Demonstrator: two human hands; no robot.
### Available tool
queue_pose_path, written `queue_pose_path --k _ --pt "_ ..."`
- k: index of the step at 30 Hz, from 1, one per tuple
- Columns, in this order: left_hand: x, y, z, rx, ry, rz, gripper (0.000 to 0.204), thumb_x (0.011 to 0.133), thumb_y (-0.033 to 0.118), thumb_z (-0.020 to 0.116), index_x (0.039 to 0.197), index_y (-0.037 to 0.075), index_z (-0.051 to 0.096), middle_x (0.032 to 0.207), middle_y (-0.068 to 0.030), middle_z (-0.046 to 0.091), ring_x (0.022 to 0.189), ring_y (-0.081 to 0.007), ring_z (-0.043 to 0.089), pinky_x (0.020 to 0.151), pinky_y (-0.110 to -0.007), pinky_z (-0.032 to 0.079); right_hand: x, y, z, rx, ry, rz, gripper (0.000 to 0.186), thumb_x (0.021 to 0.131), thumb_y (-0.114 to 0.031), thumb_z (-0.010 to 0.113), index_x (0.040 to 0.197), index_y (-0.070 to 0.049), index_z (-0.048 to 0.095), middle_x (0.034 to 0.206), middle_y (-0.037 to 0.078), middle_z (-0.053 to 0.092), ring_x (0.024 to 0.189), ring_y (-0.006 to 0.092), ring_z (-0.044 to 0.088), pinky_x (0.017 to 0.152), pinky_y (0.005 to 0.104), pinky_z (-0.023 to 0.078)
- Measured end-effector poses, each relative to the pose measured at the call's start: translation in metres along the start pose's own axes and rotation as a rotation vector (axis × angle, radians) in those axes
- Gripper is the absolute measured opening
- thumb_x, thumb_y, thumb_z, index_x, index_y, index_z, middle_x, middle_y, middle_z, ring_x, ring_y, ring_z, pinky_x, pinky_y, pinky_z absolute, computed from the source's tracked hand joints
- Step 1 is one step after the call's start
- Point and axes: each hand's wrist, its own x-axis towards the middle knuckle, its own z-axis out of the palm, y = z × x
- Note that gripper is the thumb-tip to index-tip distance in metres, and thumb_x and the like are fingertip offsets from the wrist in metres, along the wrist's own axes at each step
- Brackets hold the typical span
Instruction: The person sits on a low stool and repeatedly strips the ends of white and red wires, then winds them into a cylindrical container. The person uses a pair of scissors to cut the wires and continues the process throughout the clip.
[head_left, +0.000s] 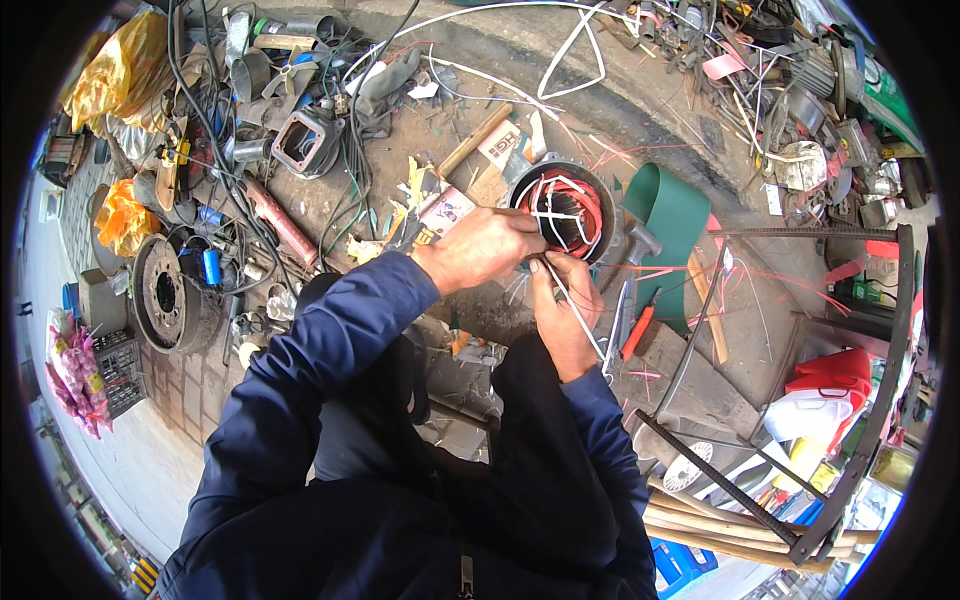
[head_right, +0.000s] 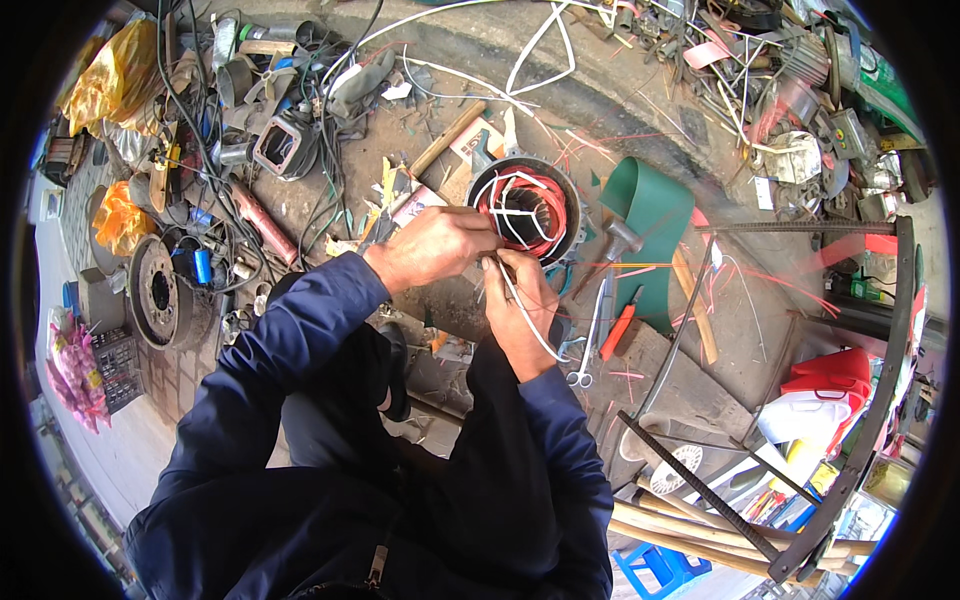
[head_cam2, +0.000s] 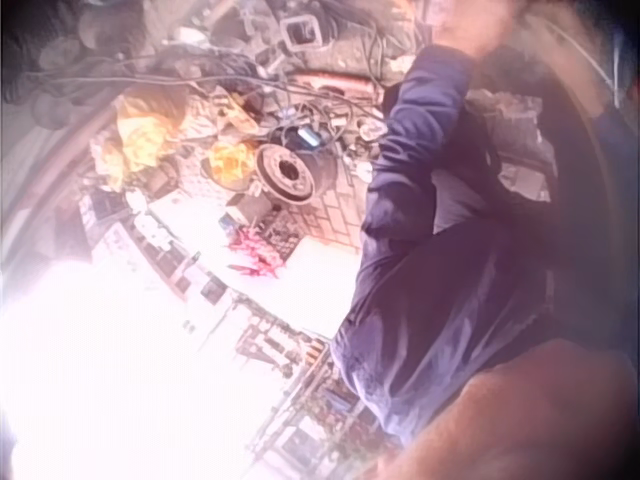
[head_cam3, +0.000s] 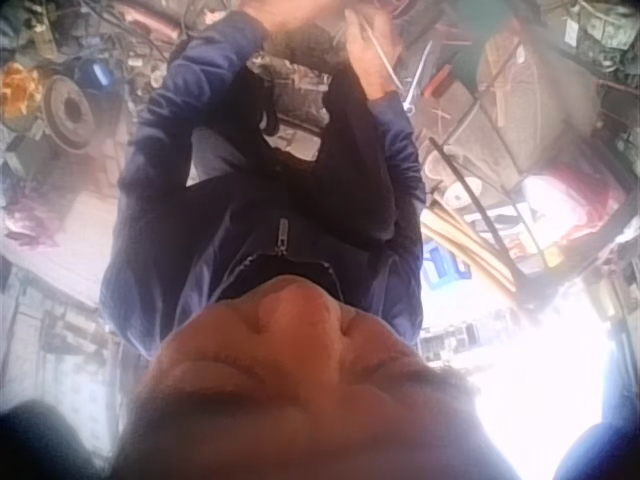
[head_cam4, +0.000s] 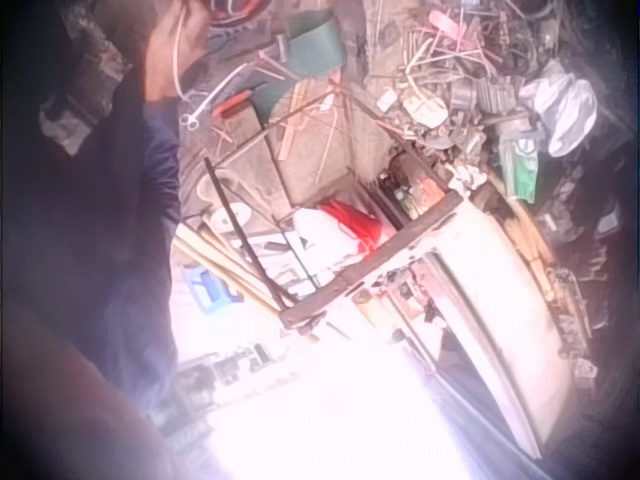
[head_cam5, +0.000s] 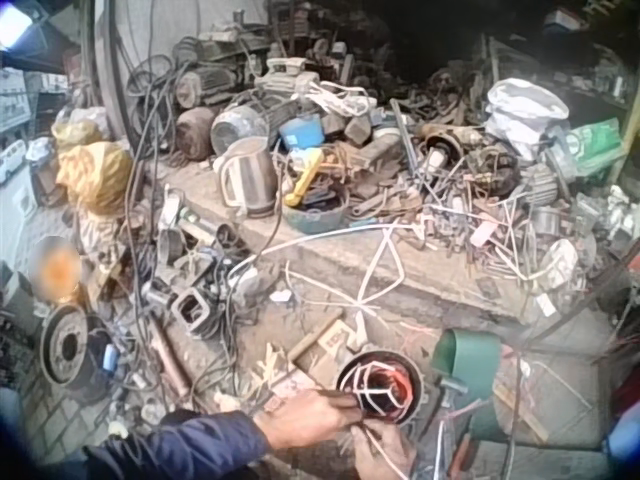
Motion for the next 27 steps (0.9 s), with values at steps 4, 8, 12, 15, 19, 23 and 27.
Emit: queue_pose_path --k 4,8,12,15,19,23,27 --pt "0.001 0.005 0.008 0.042 0.020 0.035 0.030 0.075 0.009 0.073 0.105 0.008 0.073 0.098 -0.0076 0.067 0.098 -0.0314 0.071 0.082 -0.042 0.060 -0.013 -0.005 -0.021 0.115 0.014 0.146 0.018 0.098 -0.006 0.079 0.112 0.002 0.072 0.095 0.013 0.077 0.079 0.0174 0.076 0.071 0.0321 0.060" --pt "0.003 0.009 0.011 0.107 -0.027 -0.008 0.018 0.077 0.011 0.072 0.095 0.010 0.071 0.095 -0.0049 0.065 0.099 -0.0286 0.071 0.079 -0.041 0.063 -0.034 0.003 -0.029 0.470 0.152 0.382 0.015 0.105 -0.006 0.071 0.115 0.004 0.066 0.099 0.016 0.078 0.079 0.0190 0.075 0.074 0.0317 0.063" --pt "0.006 0.012 0.010 0.146 -0.022 0.003 0.017 0.076 0.010 0.072 0.093 0.010 0.070 0.095 -0.0047 0.064 0.099 -0.0284 0.071 0.078 -0.041 0.062 -0.053 0.021 -0.021 0.628 0.211 0.462 0.014 0.107 -0.006 0.067 0.113 0.004 0.060 0.102 0.022 0.077 0.080 0.0248 0.077 0.076 0.0368 0.065" --pt "0.007 0.016 0.010 0.096 0.017 0.028 0.024 0.075 0.007 0.073 0.099 0.009 0.073 0.097 -0.0056 0.065 0.099 -0.0289 0.070 0.081 -0.040 0.062 -0.065 0.032 -0.017 0.799 0.241 0.571 0.012 0.107 -0.006 0.066 0.115 0.002 0.061 0.104 0.023 0.076 0.083 0.0278 0.077 0.078 0.0394 0.065" --pt "0.011 0.021 0.012 0.024 0.022 0.045 0.033 0.075 0.004 0.072 0.108 0.008 0.075 0.102 -0.0057 0.067 0.101 -0.0294 0.070 0.084 -0.040 0.062 -0.067 0.044 -0.014 1.014 0.296 0.653 0.011 0.106 -0.006 0.065 0.115 0.000 0.062 0.108 0.022 0.075 0.090 0.0277 0.077 0.082 0.0393 0.065" --pt "0.014 0.032 0.021 -0.004 0.022 0.085 0.035 0.077 0.002 0.073 0.111 0.007 0.077 0.105 -0.0056 0.070 0.098 -0.0286 0.071 0.084 -0.039 0.062 -0.063 0.050 -0.014 1.087 0.323 0.659 0.011 0.107 -0.005 0.065 0.114 0.002 0.063 0.106 0.023 0.076 0.088 0.0284 0.078 0.081 0.0392 0.066" --pt "0.022 0.042 0.036 -0.040 0.063 0.045 0.023 0.082 0.003 0.076 0.104 0.007 0.078 0.100 -0.0071 0.069 0.093 -0.0297 0.071 0.081 -0.041 0.060 -0.064 0.057 -0.014 1.203 0.285 0.655 0.005 0.106 -0.005 0.065 0.110 -0.001 0.066 0.110 0.020 0.077 0.093 0.0269 0.077 0.085 0.0395 0.065"
